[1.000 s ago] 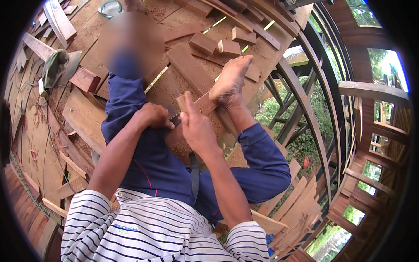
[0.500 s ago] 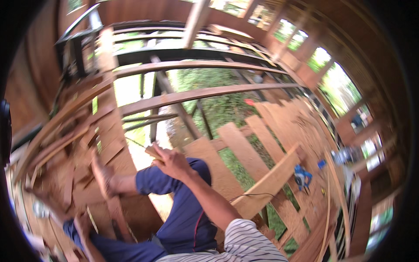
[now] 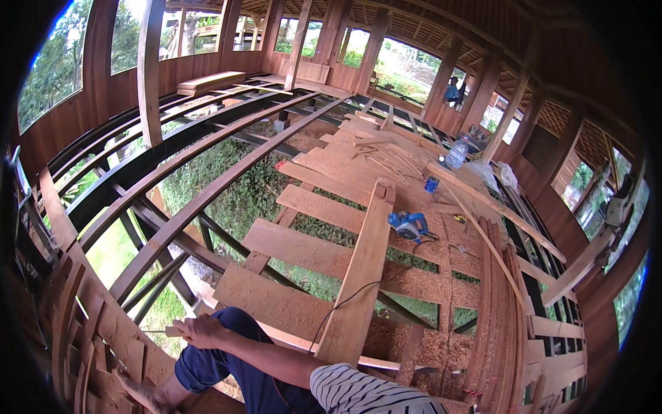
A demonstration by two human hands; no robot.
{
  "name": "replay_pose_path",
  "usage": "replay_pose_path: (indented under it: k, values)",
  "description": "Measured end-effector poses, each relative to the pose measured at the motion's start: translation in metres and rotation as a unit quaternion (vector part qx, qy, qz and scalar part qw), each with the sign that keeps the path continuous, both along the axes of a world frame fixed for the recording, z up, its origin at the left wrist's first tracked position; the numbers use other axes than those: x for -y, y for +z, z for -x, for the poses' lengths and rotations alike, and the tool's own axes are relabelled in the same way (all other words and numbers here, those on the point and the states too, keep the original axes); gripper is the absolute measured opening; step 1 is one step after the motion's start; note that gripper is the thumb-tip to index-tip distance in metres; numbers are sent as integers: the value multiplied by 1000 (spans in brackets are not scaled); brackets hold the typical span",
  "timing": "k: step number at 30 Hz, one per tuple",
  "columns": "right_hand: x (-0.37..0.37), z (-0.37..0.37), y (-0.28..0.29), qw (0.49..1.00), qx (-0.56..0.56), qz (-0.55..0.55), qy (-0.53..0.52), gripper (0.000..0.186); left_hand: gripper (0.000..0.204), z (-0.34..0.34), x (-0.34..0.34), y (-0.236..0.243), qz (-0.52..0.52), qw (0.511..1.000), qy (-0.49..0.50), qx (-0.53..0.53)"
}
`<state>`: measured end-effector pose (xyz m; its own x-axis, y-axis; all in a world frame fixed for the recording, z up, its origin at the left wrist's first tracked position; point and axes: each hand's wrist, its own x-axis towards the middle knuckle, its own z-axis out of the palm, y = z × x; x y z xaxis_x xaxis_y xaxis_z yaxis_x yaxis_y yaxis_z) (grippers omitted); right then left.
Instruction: The person sits on a wooden floor and uses a chisel to carve a small rectangular piece of wood held between their legs. They repeatedly chip away at the wood's surface, creating shavings, and occasionally adjust the wood's position.
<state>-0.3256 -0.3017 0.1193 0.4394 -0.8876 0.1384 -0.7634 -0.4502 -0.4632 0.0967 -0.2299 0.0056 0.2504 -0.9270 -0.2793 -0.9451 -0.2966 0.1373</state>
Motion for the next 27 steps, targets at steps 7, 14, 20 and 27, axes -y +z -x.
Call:
replay_pose_path:
  k: [7, 14, 20, 27]
  values:
    - [8, 2, -14, 1000, -22, 0, -2, 49, 51, 12, 26, 6, -43, 999, -14, 5]
    - [14, 7, -32, 999, -54, -3, 8, 46, 57, -43, -26, 9, -80, 995, 60, 12]
    - [6, -4, -48, 998, -53, 31, -33, 42, 61, -66, -101, -2, -114, 986, 124, -9]
    - [0, -4, 10, 991, -115, -59, -46, 52, 66, -69, -187, -16, -140, 971, 188, -53]
